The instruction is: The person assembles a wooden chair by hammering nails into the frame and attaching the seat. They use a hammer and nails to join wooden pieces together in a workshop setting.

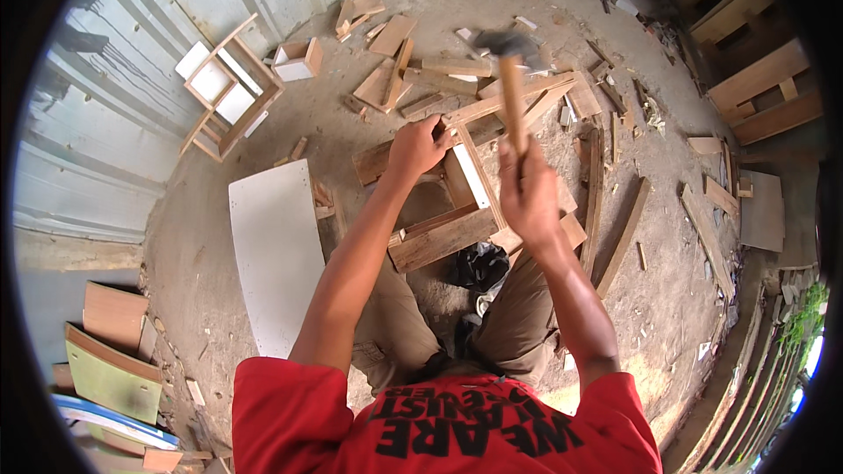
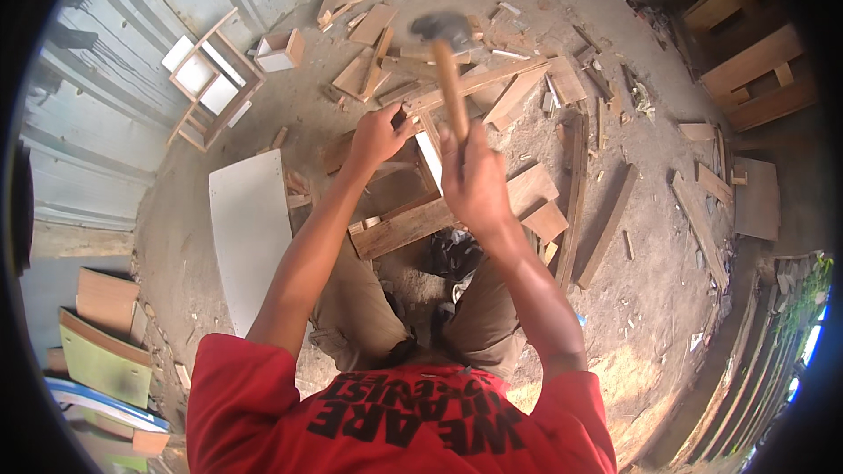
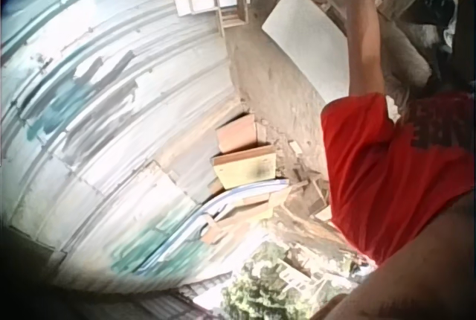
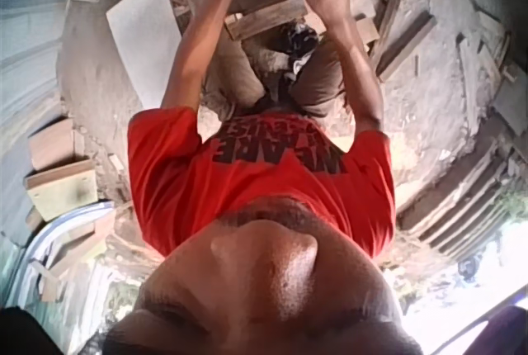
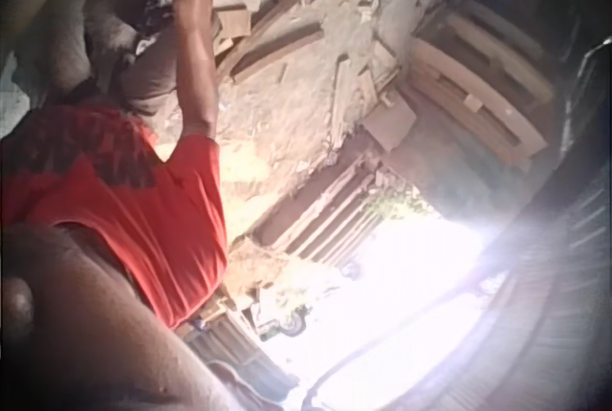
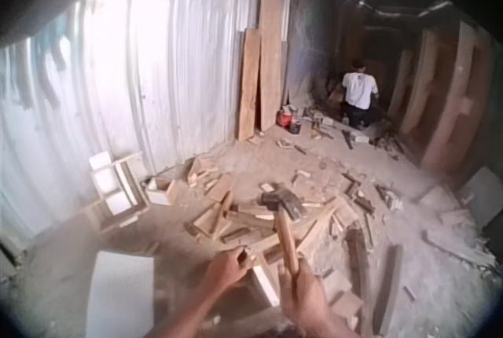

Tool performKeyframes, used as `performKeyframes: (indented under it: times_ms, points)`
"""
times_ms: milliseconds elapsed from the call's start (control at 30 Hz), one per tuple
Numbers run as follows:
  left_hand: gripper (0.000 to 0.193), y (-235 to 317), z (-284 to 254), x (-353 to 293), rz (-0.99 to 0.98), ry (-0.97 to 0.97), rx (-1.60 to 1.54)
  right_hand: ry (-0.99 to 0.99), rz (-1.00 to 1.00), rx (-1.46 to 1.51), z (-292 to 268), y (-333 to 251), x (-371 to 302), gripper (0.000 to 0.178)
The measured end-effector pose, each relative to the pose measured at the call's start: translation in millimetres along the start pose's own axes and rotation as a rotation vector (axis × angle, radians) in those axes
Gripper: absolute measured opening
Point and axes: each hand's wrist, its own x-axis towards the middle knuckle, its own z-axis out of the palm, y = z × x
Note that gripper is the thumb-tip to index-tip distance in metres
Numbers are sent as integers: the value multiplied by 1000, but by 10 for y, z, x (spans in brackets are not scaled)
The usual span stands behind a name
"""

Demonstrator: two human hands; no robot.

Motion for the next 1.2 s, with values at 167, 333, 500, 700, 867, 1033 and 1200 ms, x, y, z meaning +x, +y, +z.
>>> performKeyframes:
  times_ms: [167,333,500,700,867,1033,1200]
  points:
    - [34,84,19,27,-38,-41,-96,-46,52,-127,206,434,-123,26]
    - [31,73,-48,25,-71,-71,-74,-92,89,-133,180,406,-162,27]
    - [31,91,6,56,-54,-36,-41,-33,117,-54,241,406,-60,27]
    - [31,61,-48,64,-72,-57,-37,-22,51,-84,-13,-8,-31,25]
    - [30,122,8,56,-23,-52,-88,-11,-85,-110,183,522,-165,27]
    - [31,-104,-13,115,49,-36,-81,-98,171,-157,73,422,-239,27]
    - [32,-35,-25,111,7,-78,-98,-74,111,-51,125,266,-167,28]
